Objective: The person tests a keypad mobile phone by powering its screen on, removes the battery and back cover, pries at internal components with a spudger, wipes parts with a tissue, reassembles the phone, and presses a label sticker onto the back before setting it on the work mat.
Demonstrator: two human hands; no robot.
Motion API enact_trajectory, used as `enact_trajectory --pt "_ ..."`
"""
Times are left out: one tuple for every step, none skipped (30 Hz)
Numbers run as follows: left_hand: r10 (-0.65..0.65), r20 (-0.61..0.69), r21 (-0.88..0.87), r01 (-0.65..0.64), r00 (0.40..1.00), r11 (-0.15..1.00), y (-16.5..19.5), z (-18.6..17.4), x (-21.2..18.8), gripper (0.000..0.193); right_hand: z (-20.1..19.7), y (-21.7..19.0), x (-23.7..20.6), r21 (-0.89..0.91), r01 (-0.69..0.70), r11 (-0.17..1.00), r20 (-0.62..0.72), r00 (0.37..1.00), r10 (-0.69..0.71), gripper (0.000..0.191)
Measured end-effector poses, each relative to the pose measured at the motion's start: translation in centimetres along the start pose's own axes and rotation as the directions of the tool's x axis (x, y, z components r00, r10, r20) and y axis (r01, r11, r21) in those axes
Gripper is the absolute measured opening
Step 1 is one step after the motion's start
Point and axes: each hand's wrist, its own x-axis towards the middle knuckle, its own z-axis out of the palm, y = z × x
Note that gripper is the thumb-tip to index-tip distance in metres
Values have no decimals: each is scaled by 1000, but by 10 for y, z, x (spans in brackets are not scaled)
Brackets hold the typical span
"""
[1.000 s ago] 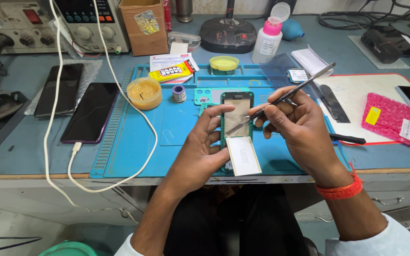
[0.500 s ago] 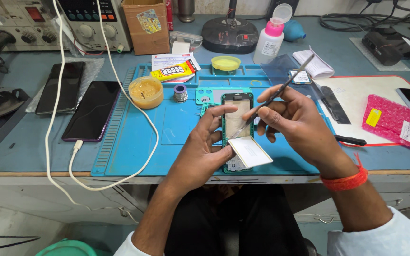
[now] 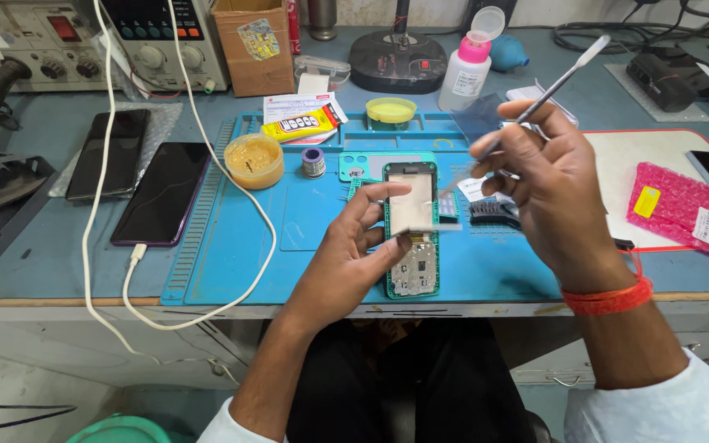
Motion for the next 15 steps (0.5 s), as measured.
enact_trajectory --pt "0 0 -6 0 1000 1000 -1 -1 1 49 -3 1 -1 20 4 1000 -7 1000 -4 19" --pt "-1 -1 -13 1 1000 1000 -3 -1 1 47 -6 3 -2 39 7 999 -15 1000 -6 18" --pt "-5 -14 -1 5 1000 1000 -4 -1 2 46 -8 5 -3 55 -31 998 -30 999 33 19" --pt "-8 -26 13 9 1000 1000 -6 -2 2 45 -10 8 -4 73 -68 995 -45 996 71 19" --pt "-12 -39 28 13 999 1000 -7 -2 3 43 -10 11 -5 92 -103 990 -58 992 109 20" --pt "-5 -41 16 6 999 1000 -9 -2 4 43 -9 13 -6 88 -139 986 -64 987 144 20" --pt "1 -43 4 -1 999 1000 -10 -2 4 43 -8 17 -7 84 -173 981 -70 981 179 19" --pt "8 -45 -8 -8 999 1000 -10 -2 5 43 -6 19 -9 81 -208 975 -75 974 214 19" --pt "13 -39 -12 -14 999 1000 -10 -2 5 44 -4 20 -11 63 -232 971 -62 970 236 20" --pt "19 -34 -17 -19 999 1000 -11 -2 6 45 -2 22 -12 44 -257 965 -49 965 259 21" --pt "23 -30 -22 -24 999 999 -10 -2 5 47 1 23 -14 25 -283 959 -35 958 284 22" --pt "39 -28 -30 -39 999 999 -10 -2 5 50 4 24 -16 6 -297 955 -13 955 297 25" --pt "55 -24 -38 -56 998 998 -10 -2 4 53 6 25 -18 -13 -309 951 8 951 309 27" --pt "71 -20 -48 -72 997 996 -9 -2 4 56 7 25 -19 -34 -321 946 28 946 322 30" --pt "81 -42 0 -81 996 997 -9 -3 4 61 9 25 -19 -38 -326 945 41 944 327 31"
